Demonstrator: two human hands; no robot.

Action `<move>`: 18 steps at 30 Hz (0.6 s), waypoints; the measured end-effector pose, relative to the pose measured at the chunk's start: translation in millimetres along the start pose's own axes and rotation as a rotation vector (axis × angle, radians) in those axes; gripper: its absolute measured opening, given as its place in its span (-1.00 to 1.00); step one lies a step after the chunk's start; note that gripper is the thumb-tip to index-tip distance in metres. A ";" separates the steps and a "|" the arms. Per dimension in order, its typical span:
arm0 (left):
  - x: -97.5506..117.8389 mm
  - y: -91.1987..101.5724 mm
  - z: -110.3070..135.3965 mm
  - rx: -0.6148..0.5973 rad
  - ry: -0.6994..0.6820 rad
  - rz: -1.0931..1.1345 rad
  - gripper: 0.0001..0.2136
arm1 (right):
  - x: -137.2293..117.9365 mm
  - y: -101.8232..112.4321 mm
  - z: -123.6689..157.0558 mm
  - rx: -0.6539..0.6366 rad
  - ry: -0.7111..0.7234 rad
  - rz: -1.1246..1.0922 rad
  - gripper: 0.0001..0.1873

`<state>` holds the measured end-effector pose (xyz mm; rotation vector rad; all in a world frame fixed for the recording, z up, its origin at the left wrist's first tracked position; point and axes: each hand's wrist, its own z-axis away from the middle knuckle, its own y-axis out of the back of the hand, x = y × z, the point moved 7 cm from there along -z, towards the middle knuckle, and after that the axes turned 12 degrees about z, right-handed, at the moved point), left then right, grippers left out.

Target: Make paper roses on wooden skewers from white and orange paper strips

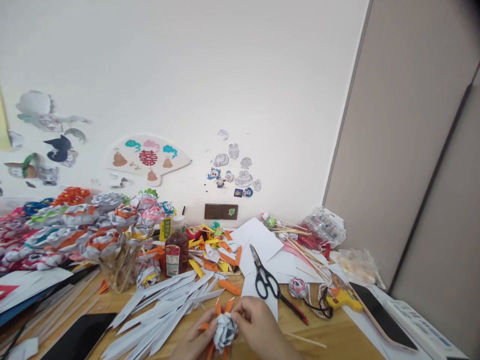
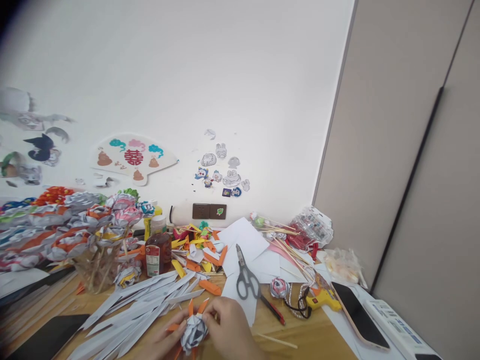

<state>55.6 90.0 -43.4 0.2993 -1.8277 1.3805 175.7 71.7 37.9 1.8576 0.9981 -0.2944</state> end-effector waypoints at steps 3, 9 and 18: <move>-1.0 3.2 0.0 0.003 0.000 -0.037 -0.64 | 11.9 -9.1 -1.7 -0.087 -0.105 -0.227 -0.87; 6.3 -1.1 2.2 0.037 -0.019 -0.066 -0.61 | 10.3 -6.9 -1.0 -0.083 -0.110 -0.189 -0.90; 15.6 -12.5 2.4 0.022 -0.066 -0.073 -0.63 | -15.8 10.6 0.9 0.116 0.149 0.328 -0.94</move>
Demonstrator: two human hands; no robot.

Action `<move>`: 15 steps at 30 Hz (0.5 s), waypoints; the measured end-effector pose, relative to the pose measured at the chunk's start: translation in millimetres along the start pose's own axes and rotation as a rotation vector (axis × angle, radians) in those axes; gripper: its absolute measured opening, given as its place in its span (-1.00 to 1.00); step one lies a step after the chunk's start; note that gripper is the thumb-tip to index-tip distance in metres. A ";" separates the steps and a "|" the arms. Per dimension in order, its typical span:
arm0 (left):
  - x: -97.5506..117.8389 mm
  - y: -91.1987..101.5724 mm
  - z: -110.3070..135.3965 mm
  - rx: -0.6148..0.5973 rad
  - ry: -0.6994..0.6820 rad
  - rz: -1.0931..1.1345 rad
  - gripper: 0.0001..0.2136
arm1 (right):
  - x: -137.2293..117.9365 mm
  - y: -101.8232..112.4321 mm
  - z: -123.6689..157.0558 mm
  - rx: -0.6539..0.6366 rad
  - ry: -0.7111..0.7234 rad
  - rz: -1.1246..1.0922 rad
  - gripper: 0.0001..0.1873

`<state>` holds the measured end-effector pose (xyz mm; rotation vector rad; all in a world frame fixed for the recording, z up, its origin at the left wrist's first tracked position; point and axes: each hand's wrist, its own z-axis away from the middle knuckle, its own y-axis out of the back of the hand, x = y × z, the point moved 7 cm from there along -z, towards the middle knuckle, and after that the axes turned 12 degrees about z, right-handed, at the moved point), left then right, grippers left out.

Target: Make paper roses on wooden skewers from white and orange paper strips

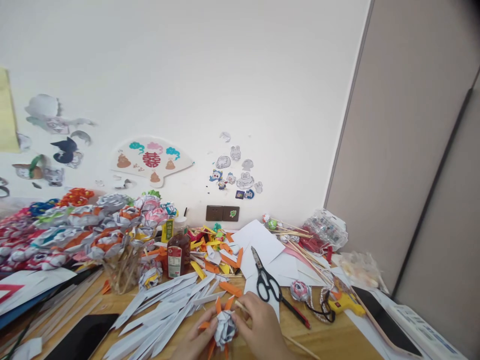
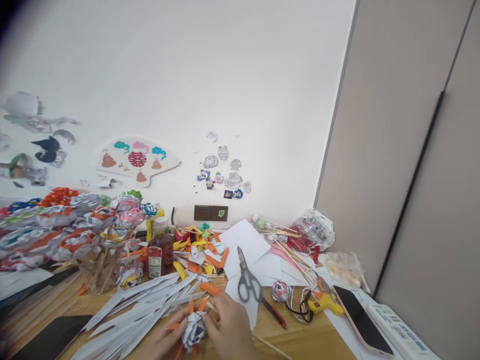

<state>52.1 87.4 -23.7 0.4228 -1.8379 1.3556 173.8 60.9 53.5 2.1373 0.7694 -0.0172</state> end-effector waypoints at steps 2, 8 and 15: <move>-0.5 1.2 -1.2 -0.007 -0.011 0.004 -0.65 | -2.7 1.0 1.3 0.059 0.056 0.068 -0.96; 0.9 0.4 -2.2 0.016 -0.033 0.040 -0.69 | -11.7 1.5 7.7 0.195 0.174 0.237 -0.61; 8.7 -12.0 2.1 0.003 -0.040 -0.048 -0.67 | -16.8 4.0 7.5 0.193 0.169 0.242 -0.45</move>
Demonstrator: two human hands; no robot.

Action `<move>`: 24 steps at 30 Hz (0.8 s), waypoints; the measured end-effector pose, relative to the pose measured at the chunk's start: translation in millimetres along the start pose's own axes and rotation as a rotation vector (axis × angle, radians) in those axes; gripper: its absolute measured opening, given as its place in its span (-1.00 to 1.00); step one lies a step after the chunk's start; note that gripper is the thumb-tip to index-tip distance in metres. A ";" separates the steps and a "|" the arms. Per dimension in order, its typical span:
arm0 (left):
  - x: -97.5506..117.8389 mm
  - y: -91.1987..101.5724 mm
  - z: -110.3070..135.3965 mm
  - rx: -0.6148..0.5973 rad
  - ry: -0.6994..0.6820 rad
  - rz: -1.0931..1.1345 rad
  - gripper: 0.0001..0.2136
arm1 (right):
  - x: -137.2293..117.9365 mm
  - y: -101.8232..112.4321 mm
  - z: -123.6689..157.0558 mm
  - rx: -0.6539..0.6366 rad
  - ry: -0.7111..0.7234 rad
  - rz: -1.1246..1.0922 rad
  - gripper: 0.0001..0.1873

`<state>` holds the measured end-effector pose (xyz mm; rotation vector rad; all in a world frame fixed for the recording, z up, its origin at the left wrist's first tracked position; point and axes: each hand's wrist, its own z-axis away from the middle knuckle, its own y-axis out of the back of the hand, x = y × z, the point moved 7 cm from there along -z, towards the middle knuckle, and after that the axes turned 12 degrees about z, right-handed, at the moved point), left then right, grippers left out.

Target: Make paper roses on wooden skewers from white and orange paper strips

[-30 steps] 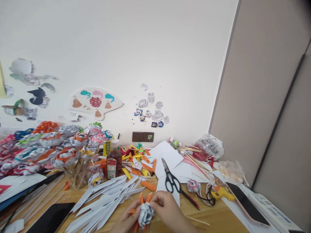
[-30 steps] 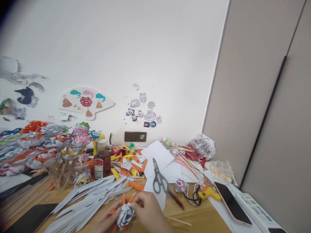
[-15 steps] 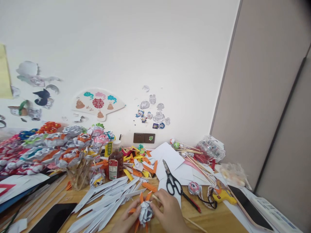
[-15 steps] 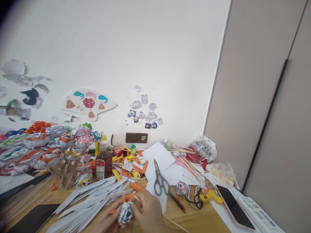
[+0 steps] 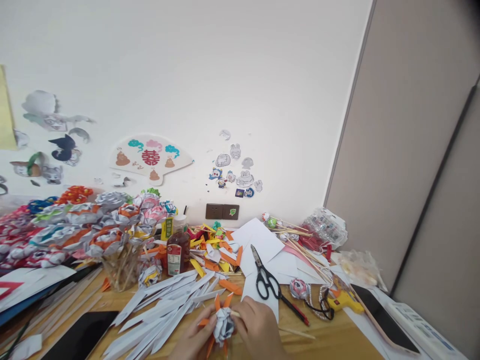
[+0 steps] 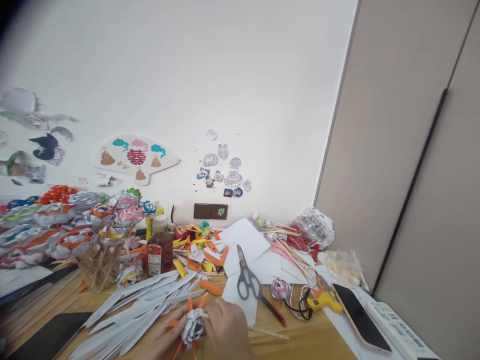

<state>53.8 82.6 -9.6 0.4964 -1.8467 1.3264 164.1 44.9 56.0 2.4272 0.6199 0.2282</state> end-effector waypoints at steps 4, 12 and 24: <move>0.5 2.6 0.1 0.007 0.015 -0.075 -0.60 | -1.9 1.9 -0.7 0.037 0.011 0.003 -0.43; 2.9 10.7 2.0 0.031 0.007 -0.142 -0.65 | -6.4 1.5 1.8 0.089 0.089 0.089 -0.48; -4.0 29.1 -0.1 0.035 0.026 -0.130 -0.60 | -12.4 -0.4 -0.2 0.049 0.173 0.180 -0.62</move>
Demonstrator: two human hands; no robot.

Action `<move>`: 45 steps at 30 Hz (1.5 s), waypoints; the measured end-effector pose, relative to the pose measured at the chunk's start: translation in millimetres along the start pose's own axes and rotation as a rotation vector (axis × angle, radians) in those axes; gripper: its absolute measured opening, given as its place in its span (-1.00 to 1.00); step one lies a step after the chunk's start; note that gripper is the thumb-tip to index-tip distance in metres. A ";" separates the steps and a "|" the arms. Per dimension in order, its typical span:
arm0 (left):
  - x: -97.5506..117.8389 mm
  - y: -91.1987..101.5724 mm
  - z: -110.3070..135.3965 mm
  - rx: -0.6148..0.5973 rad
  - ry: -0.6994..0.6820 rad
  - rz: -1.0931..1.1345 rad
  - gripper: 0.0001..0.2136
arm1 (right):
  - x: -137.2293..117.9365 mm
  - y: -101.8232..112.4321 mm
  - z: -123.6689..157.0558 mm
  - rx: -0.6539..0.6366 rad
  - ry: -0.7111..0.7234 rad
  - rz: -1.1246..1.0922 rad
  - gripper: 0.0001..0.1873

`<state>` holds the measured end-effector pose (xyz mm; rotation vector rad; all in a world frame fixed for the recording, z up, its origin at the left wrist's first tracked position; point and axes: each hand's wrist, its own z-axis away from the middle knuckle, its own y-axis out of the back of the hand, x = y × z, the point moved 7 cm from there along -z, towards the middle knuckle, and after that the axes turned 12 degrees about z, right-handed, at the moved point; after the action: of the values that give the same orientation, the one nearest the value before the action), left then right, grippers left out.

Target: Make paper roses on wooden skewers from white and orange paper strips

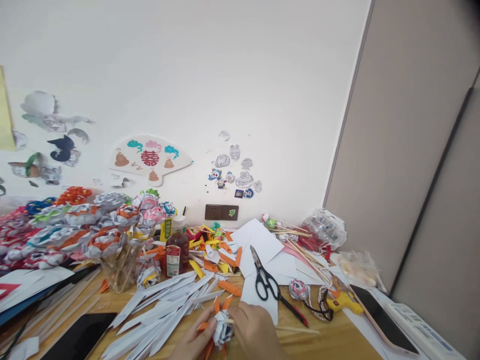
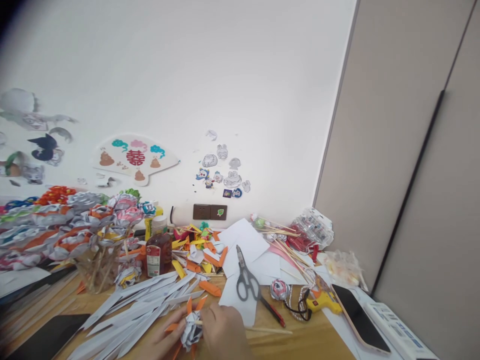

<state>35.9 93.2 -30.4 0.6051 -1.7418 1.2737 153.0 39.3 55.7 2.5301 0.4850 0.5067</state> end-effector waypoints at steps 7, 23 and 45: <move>-7.0 -10.5 -4.3 -0.038 0.000 0.212 -0.62 | 3.9 -1.3 -1.8 -0.046 -0.065 -0.047 -0.51; 6.1 -10.0 1.4 0.062 0.091 0.469 -0.72 | 34.9 -14.8 9.2 -0.108 -0.443 -0.341 -0.67; -4.8 -20.5 2.3 -0.036 0.170 0.475 -0.74 | 22.5 -9.0 6.3 -0.022 -0.346 -0.422 -0.79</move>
<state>53.6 83.2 -24.4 0.0510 -1.8194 1.5580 173.1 53.5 51.6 2.3315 0.8401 -0.0806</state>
